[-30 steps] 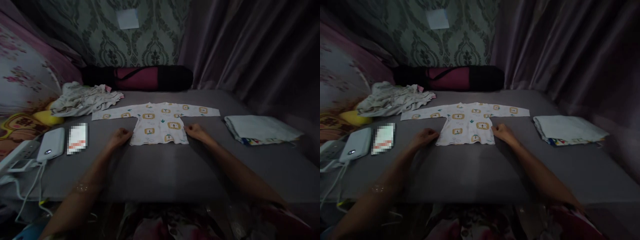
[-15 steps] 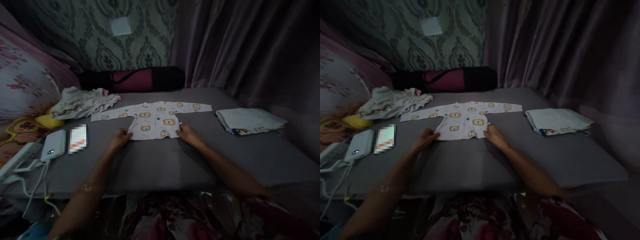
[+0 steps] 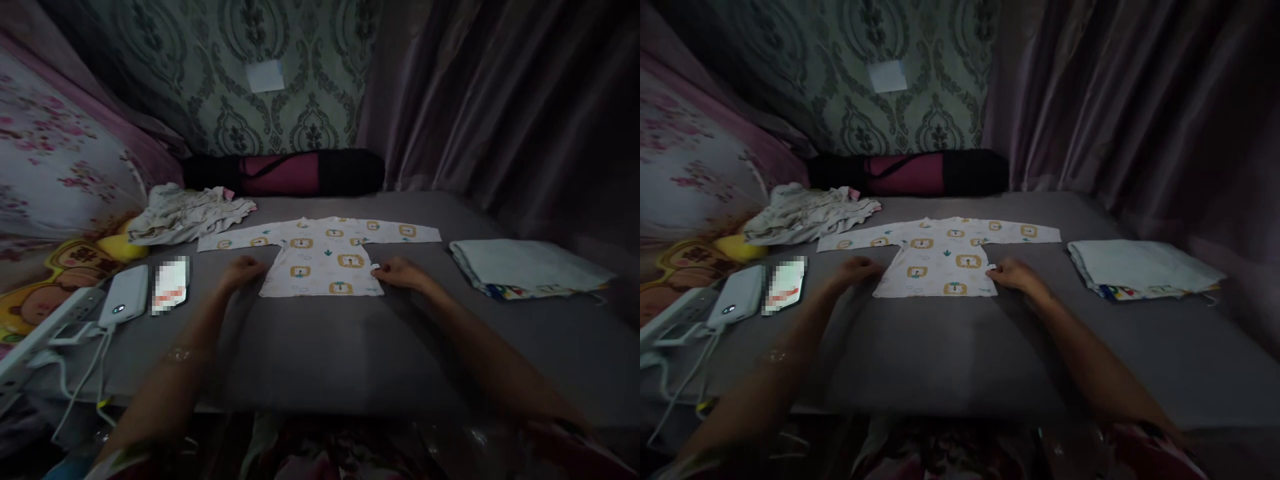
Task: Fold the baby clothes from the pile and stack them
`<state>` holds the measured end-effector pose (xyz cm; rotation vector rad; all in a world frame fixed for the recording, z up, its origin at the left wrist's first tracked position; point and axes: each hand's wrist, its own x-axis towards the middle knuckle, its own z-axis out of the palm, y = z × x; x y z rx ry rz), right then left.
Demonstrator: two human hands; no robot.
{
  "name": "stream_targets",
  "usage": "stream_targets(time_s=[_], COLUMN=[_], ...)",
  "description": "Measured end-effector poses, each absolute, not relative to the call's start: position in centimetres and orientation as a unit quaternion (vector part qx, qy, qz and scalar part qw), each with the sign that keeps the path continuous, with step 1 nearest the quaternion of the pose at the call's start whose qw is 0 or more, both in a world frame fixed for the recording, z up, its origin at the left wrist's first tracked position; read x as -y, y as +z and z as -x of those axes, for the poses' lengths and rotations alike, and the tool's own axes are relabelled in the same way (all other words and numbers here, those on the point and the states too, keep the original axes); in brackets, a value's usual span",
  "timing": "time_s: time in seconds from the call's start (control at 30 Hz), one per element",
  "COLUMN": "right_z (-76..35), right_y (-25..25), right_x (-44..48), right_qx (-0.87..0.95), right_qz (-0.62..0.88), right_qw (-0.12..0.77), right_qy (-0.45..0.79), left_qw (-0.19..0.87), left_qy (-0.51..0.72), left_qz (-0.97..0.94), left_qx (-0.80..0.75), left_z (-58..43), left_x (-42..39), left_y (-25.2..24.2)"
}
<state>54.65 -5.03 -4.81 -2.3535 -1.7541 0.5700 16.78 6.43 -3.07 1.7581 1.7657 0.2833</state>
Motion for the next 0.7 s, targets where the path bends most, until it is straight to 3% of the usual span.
stream_targets(time_s=[0.23,0.7], right_z=[-54.9,-55.3], right_y=[-5.2,-5.2], right_x=[-1.2,-2.5], right_qx=[0.576,0.700], right_qz=[0.800,0.709], right_qw=[0.160,-0.034], right_qy=[0.056,-0.074], left_qw=[0.288,0.170], left_qy=[0.157,0.190], left_qz=[-0.566,-0.616], left_qx=[-0.756,-0.745], left_z=[-21.6,-23.2], left_x=[-12.9,-14.5], left_y=[-4.5,-7.0])
